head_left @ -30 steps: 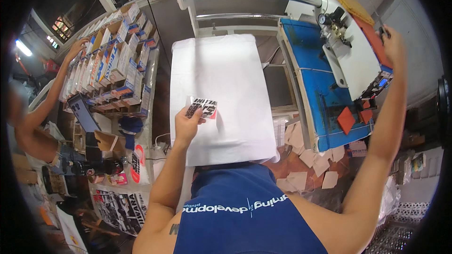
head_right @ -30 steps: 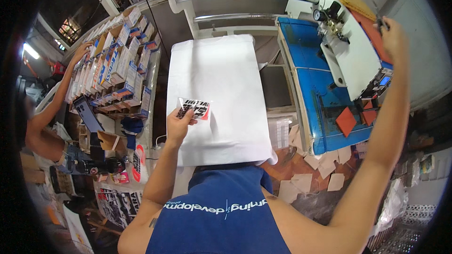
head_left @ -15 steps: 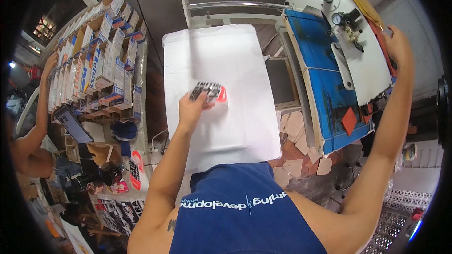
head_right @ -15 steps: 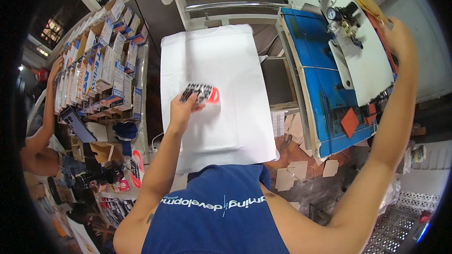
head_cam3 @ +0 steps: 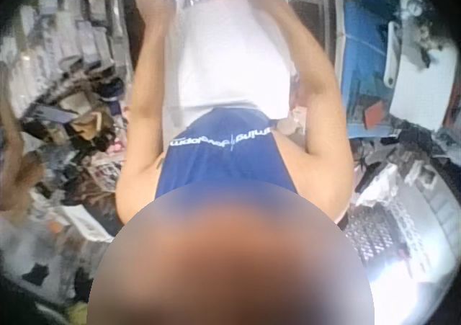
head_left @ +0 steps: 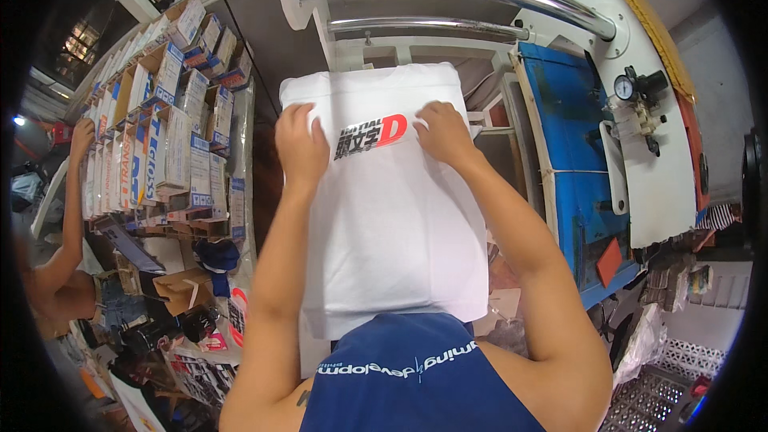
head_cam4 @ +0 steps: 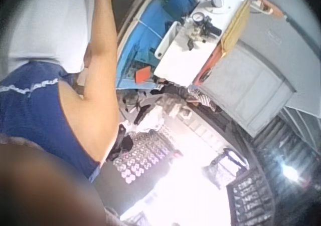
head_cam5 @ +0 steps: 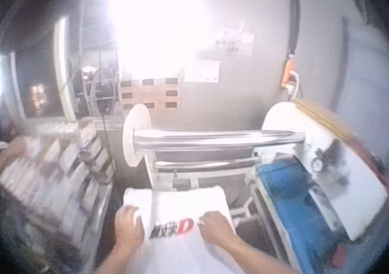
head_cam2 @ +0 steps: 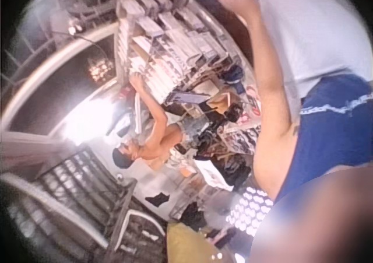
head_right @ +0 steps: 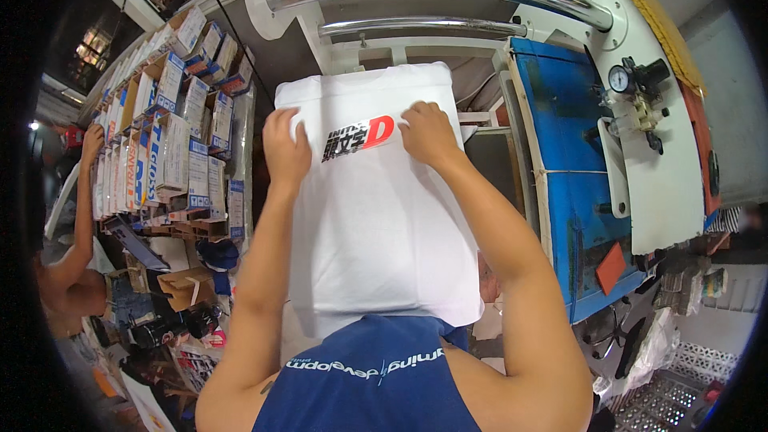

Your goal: The person places white t-shirts onto a heat press, aligns printed transfer sheets with car graphics and logos, and uses the press to apply the designs. They handle the shirts and transfers by hand, using scissors to trim a transfer, and repeatedly operate the heat press to complete the prints.

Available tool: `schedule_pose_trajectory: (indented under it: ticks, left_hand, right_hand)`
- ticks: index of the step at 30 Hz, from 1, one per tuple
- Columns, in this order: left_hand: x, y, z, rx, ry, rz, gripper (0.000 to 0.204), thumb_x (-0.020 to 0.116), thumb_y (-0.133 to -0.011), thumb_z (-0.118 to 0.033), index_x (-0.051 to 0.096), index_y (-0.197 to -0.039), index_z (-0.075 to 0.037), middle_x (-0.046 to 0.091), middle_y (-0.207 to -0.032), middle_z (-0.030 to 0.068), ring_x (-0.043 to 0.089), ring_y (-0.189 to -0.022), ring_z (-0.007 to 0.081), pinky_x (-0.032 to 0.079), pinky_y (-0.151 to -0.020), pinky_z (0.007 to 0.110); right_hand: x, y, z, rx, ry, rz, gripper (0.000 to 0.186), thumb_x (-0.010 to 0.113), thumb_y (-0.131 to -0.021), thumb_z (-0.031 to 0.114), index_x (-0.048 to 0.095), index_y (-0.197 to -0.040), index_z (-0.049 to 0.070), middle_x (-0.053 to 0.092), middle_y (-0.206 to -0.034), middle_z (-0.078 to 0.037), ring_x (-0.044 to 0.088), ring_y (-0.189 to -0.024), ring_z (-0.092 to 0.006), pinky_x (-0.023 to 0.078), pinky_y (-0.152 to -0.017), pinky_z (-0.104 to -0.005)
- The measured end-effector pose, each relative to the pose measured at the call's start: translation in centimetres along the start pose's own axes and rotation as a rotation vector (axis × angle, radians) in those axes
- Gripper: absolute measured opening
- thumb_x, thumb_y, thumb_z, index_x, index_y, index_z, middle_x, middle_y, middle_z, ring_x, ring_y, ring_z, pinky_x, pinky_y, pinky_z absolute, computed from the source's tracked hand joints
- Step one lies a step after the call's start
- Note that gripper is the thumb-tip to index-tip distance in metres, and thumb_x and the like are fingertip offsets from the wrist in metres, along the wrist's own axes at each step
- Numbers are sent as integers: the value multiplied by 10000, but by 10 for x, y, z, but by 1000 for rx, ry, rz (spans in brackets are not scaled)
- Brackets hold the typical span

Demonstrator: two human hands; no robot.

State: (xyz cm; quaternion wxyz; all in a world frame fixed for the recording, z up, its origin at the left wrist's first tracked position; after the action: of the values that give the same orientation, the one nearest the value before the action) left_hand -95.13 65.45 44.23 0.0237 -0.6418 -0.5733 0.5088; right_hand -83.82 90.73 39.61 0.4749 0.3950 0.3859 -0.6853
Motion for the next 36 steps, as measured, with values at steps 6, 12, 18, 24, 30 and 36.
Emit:
schedule_pose_trajectory:
  ticks: [6,12,18,24,30,36]
  left_hand:
    - [103,-50,77,26,-279,486,204,628,-963,-201,707,-1072,-47,687,-1142,142,623,-1104,358,486,-958,526]
    - [107,-59,97,119,-253,621,196,611,-977,-235,704,-1050,-78,693,-1114,109,627,-1084,349,476,-950,514]
    - [23,19,12,117,-3,332,210,705,-848,-104,683,-1048,-43,664,-1036,154,611,-1014,379,462,-912,498]
    - [34,96,-36,145,-95,501,589,707,-930,-320,571,-1389,25,508,-1459,199,411,-1385,420,283,-1179,653]
    - [42,94,-41,172,-79,508,584,679,-954,-288,542,-1434,14,510,-1477,194,406,-1406,429,260,-1204,619]
    - [34,105,-43,154,-31,467,568,672,-949,-255,541,-1439,3,527,-1457,193,434,-1392,424,289,-1203,592]
  right_hand:
    - [7,-64,-52,213,276,-39,459,646,-981,452,692,-1244,78,622,-1313,-172,548,-1257,-404,467,-1050,-518]
    - [1,-64,-115,306,145,64,447,651,-990,421,669,-1236,48,611,-1281,-190,539,-1227,-415,475,-1023,-528]
    - [-3,12,1,-177,65,-223,480,715,-939,337,629,-1283,13,580,-1334,-203,525,-1266,-414,418,-1095,-539]
    - [36,61,48,-87,95,-60,599,657,-978,398,572,-1410,-8,509,-1483,-217,403,-1438,-424,268,-1217,-589]
    - [25,76,42,-2,96,-99,582,645,-987,394,578,-1399,-12,503,-1487,-206,385,-1453,-425,248,-1228,-590]
    - [19,90,46,-3,52,-164,509,675,-967,315,606,-1359,-3,531,-1444,-214,418,-1413,-433,288,-1213,-569]
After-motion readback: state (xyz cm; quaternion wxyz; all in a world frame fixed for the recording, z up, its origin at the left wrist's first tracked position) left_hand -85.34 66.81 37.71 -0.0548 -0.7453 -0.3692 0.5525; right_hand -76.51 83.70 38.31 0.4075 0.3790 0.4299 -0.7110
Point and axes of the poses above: each hand's wrist, its own y-axis away from the middle knuckle, its own x-axis out of the palm, z = x × y, the point moved 9 cm from there along -y, towards the middle knuckle
